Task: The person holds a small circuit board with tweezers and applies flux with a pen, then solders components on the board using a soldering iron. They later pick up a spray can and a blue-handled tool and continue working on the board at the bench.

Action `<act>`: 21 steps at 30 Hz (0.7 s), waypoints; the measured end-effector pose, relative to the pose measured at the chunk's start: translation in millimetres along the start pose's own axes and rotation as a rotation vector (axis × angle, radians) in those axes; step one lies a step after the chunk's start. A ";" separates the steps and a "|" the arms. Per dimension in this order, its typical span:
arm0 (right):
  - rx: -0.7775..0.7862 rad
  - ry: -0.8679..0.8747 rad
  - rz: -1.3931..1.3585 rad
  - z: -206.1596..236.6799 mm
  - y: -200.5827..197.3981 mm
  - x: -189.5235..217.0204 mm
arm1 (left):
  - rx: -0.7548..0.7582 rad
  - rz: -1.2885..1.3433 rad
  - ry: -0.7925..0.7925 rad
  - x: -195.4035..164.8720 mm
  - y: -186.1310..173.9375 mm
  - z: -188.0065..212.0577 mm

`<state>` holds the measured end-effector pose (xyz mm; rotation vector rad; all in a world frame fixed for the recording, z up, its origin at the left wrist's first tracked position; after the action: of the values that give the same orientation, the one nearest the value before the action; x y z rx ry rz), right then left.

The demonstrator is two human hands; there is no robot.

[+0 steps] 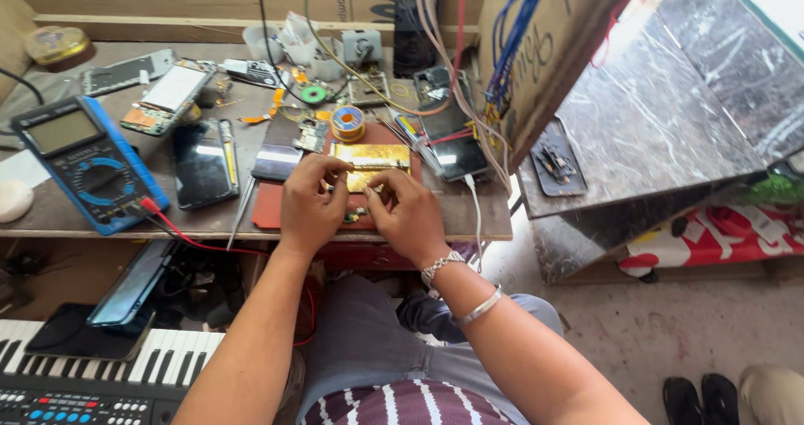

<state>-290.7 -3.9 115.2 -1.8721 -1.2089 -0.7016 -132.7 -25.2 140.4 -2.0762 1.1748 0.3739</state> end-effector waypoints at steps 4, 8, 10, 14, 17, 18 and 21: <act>-0.016 0.033 0.009 2.1 -5.8 3.3 | -0.030 -0.045 0.060 -22.6 -2.5 1.8; -0.020 -0.008 0.033 4.0 -15.1 12.2 | -0.012 -0.050 0.044 -37.7 1.9 0.3; -0.020 -0.014 0.050 5.3 -21.4 14.7 | 0.009 -0.074 0.041 -40.1 8.3 1.7; -0.032 0.021 0.022 11.0 -36.4 12.0 | 0.039 -0.120 0.041 -39.3 22.9 7.9; -0.027 0.004 0.004 15.1 -44.1 7.5 | 0.030 -0.167 0.092 -38.8 32.6 14.4; -0.048 -0.020 0.032 16.6 -47.4 6.8 | 0.038 -0.170 0.106 -36.8 35.3 16.8; -0.053 0.039 0.081 21.0 -51.0 -5.0 | 0.050 -0.175 0.087 -27.8 44.1 25.5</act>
<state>-338.8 23.5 115.9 -1.9312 -1.0931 -0.7281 -182.4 -4.5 118.4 -2.1501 1.0312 0.1721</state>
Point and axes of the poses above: each hand's wrist, its own z-axis away from the middle knuckle, its own y-axis out of the palm, x = y × z, the point moved 6 cm from there along -z, towards the middle knuckle, and after that the axes turned 7 degrees about -z, right-handed, at the moved point
